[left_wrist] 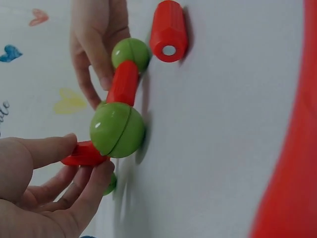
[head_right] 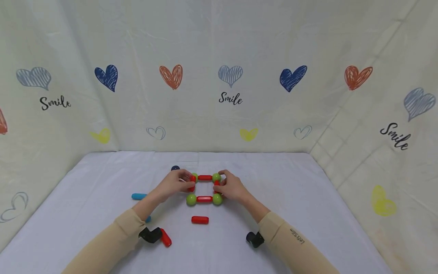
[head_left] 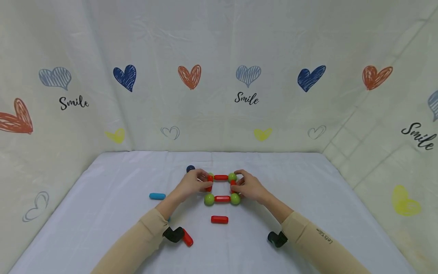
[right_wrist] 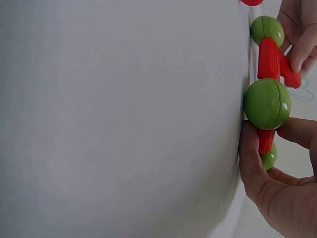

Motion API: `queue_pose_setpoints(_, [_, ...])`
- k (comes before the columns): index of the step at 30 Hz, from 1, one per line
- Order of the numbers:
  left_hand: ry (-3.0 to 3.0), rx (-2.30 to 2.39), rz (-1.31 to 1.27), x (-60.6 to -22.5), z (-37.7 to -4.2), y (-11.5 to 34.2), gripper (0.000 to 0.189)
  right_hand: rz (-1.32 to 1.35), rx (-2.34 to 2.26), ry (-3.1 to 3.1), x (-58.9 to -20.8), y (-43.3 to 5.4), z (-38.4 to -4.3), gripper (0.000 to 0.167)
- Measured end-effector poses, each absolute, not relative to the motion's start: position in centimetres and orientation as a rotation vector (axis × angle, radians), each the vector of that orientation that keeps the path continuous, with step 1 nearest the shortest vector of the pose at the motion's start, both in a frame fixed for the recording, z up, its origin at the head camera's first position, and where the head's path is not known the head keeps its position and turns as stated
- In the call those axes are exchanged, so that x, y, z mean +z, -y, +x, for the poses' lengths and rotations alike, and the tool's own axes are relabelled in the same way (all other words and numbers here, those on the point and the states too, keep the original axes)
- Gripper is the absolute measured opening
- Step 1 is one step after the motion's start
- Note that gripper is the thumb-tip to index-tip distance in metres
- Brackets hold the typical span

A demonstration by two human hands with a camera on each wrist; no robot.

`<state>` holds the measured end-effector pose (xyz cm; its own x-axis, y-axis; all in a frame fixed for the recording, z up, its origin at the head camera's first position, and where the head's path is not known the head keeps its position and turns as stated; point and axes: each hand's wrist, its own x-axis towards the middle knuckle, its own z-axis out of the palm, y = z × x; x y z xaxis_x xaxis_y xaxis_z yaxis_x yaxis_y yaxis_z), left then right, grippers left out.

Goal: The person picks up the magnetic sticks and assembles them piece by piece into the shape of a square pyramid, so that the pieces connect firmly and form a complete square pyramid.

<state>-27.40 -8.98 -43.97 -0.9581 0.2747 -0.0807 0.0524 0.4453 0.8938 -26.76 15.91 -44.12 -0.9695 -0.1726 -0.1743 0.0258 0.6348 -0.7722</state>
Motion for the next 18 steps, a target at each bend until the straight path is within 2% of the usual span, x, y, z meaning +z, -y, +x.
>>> queue_pose_setpoints(18, [-2.492,1.495,0.147,-44.65,-26.75,8.56,0.038,-0.123,-1.251,-2.622,-43.83,-15.84,-26.54,0.059])
